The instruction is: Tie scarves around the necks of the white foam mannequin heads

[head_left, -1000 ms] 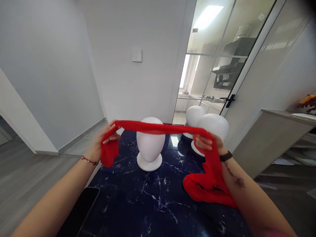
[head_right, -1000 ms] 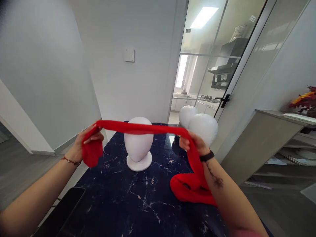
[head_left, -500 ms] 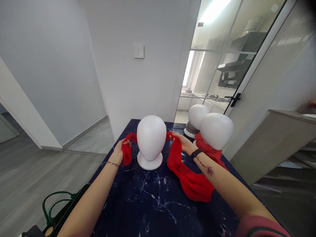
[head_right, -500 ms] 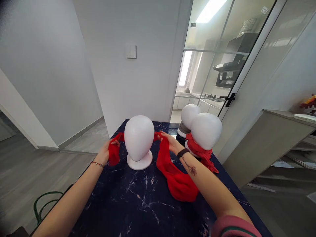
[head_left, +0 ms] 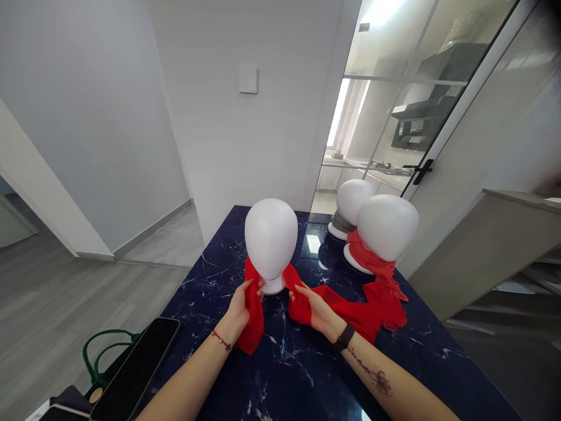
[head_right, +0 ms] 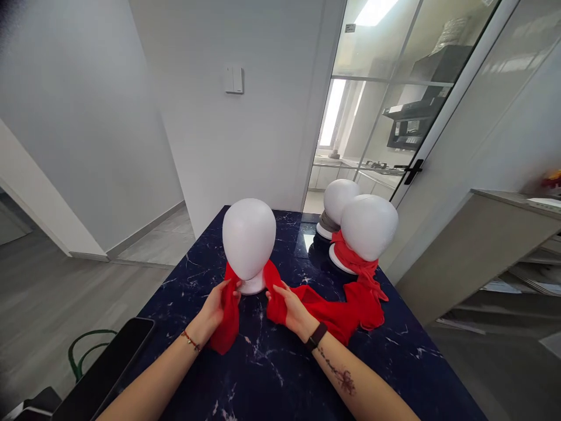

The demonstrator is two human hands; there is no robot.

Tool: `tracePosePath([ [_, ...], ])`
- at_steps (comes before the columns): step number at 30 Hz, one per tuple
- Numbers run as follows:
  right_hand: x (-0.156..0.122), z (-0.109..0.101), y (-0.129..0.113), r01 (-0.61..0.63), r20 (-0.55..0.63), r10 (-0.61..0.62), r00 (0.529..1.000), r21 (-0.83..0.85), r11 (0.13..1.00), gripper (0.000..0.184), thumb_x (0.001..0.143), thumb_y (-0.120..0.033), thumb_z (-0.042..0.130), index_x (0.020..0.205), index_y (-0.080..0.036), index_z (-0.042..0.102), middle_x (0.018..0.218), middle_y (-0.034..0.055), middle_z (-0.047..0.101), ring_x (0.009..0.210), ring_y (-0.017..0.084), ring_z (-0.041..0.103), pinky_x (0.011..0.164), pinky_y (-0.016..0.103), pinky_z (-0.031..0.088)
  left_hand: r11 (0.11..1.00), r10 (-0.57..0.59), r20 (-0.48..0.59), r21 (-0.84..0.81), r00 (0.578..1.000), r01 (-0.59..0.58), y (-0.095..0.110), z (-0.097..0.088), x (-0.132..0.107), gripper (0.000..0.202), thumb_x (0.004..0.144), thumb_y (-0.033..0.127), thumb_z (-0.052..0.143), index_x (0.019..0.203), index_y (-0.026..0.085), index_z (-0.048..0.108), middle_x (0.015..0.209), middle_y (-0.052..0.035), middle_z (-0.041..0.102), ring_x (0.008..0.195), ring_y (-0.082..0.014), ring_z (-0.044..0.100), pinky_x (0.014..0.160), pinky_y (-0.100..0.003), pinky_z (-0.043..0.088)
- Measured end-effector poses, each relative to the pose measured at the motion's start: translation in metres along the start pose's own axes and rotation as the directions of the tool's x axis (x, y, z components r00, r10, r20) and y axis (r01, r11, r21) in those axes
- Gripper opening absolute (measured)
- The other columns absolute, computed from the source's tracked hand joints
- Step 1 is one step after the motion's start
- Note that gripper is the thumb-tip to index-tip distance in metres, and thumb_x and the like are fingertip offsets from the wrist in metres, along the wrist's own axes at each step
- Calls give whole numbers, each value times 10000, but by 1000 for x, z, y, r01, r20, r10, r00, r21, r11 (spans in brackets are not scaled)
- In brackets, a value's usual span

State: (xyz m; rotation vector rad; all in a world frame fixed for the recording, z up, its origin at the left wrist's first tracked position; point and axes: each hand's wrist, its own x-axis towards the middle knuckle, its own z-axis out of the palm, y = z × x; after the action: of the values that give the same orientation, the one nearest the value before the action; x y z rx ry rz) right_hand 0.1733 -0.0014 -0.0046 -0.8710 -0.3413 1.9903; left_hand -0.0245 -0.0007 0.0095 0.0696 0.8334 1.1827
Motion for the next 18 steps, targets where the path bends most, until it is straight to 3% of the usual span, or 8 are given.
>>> tracePosePath([
  [4,-5,14,4,-61,37,61,997,7,998,180,880,-189,505,1022,-99,570,770,58,693,626,131,659,592,247,526,996,18,-46,90,999,-13,-4,6,3,155,799,224,499,801,107,602,611,-70,653,479,-156,601,496,-260,520],
  [7,-8,26,10,-57,76,58,995,-18,998,202,876,-186,500,1031,-90,585,777,60,694,639,117,654,597,220,507,996,-36,78,87,996,29,-5,9,5,222,797,230,459,853,92,623,711,-110,689,584,-188,648,592,-300,544],
  [10,-16,34,26,48,108,-33,994,-136,990,170,819,-216,592,954,-112,598,813,61,691,664,119,652,629,224,500,992,-103,194,90,976,87,-6,6,10,281,785,244,443,902,67,628,796,-146,697,685,-233,671,659,-359,548],
  [12,-28,38,40,144,142,-106,984,-296,944,220,796,-308,631,920,-130,589,819,65,688,676,142,652,647,257,499,993,-110,201,69,973,98,-6,3,13,282,773,240,449,910,67,625,820,-151,697,733,-252,676,685,-379,545],
  [15,-57,44,56,299,268,-165,949,-608,736,298,817,-432,578,866,-139,601,826,77,680,756,182,645,736,316,491,996,-90,165,36,982,85,-7,0,15,260,752,209,475,928,81,617,845,-138,702,790,-254,679,732,-376,540],
  [18,-87,49,68,449,426,-146,893,-815,367,256,851,-376,524,922,-159,638,942,79,669,910,210,616,851,332,454,993,-115,136,36,984,111,-10,-1,12,281,736,190,482,967,91,609,863,-130,709,791,-257,683,744,-389,539],
])
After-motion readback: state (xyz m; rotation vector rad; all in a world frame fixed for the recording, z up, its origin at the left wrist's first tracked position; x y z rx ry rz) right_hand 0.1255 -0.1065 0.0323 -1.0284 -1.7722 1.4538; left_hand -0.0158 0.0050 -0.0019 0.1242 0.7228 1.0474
